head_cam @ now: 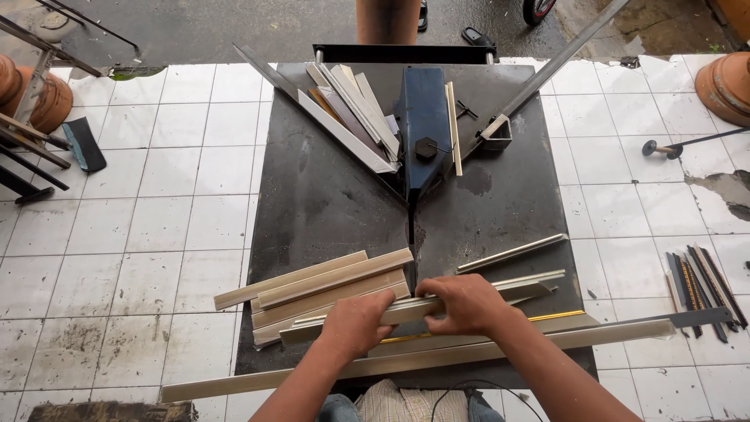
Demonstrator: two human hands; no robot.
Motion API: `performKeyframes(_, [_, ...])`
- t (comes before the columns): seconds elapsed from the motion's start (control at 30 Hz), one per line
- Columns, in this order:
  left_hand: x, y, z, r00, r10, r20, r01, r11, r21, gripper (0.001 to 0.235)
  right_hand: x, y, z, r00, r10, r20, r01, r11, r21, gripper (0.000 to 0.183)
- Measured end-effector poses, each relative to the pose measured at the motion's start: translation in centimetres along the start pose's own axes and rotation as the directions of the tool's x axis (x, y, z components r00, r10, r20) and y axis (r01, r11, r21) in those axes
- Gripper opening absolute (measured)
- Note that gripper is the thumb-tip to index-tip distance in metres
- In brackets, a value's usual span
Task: Measuring and aligning wooden frame moldings on a miter cutting machine table using a metal ruler.
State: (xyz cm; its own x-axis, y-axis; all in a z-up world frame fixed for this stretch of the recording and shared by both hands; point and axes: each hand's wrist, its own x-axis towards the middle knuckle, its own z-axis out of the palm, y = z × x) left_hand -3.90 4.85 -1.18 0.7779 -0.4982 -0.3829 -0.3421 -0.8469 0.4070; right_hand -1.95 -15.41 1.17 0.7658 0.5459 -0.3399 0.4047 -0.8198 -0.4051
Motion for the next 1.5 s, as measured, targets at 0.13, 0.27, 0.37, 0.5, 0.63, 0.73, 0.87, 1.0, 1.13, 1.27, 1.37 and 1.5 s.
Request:
performKeyframes(0.13, [-0.6, 0.4, 0.3, 0.996, 0.009, 0.084, -0.007, 1.000, -0.024, 0.031, -1.0, 1.0, 2.1, 0.999, 0.015, 0.039, -0.013, 0.999, -0.051, 0.041])
performKeyframes(0.27, [-1.3, -0.1, 1.0, 0.990, -0.032, 0.141, 0.042, 0.997, -0.066, 0.037, -2.1, 2.6, 3.4, 0.998, 0.069, -0.004, -0.069, 0.994, -0.087, 0.035])
performKeyframes(0.37, [-1.4, -1.0, 2.0, 0.997, -0.027, 0.077, 0.031, 0.998, -0.058, 0.039, -2.8, 4.6, 4.5, 0.994, 0.094, -0.051, -0.100, 0.985, -0.143, 0.030])
performKeyframes(0.5, [-1.2, -2.2, 3.2, 0.993, -0.005, -0.114, 0.003, 1.000, -0.019, 0.036, -4.0, 6.4, 4.3, 0.977, 0.119, -0.175, -0.156, 0.964, -0.216, 0.024])
performKeyframes(0.63, [-1.1, -2.6, 2.1, 0.991, -0.046, -0.122, 0.046, 0.999, -0.001, 0.034, -5.0, 7.2, 2.4, 0.957, 0.215, -0.193, -0.256, 0.941, -0.221, 0.024])
performKeyframes(0.73, [-1.2, -2.7, 1.8, 0.976, -0.029, -0.218, 0.021, 0.999, -0.040, 0.030, -5.3, 7.1, 1.5, 0.948, 0.285, -0.145, -0.309, 0.932, -0.189, 0.021])
performKeyframes(0.87, [-1.4, -1.7, 2.3, 0.987, -0.016, -0.162, 0.012, 1.000, -0.028, 0.030, -4.9, 6.9, 2.1, 0.970, 0.241, -0.015, -0.241, 0.960, -0.141, 0.036])
performKeyframes(1.0, [-1.5, -1.0, 4.9, 0.957, 0.095, -0.275, -0.107, 0.994, -0.027, 0.043, -4.7, 6.1, 2.3, 0.970, 0.223, 0.099, -0.215, 0.973, -0.087, 0.044])
performKeyframes(1.13, [-1.7, -0.8, 5.8, 0.911, 0.118, -0.395, -0.141, 0.990, -0.030, 0.043, -4.8, 5.8, 2.0, 0.971, 0.222, 0.085, -0.221, 0.975, -0.031, 0.040])
performKeyframes(1.27, [-2.2, -0.6, 5.3, 0.901, 0.127, -0.416, -0.174, 0.982, -0.076, 0.041, -5.0, 5.5, 2.1, 0.978, 0.203, 0.042, -0.204, 0.979, 0.011, 0.041])
performKeyframes(1.37, [-2.0, -0.7, 5.4, 0.912, 0.131, -0.390, -0.187, 0.976, -0.108, 0.043, -5.1, 5.8, 2.5, 0.983, 0.184, 0.014, -0.184, 0.983, 0.013, 0.043])
performKeyframes(1.5, [-2.2, -0.6, 5.4, 0.888, 0.163, -0.430, -0.222, 0.971, -0.092, 0.041, -5.1, 6.0, 3.5, 0.989, 0.131, -0.069, -0.131, 0.991, 0.000, 0.039])
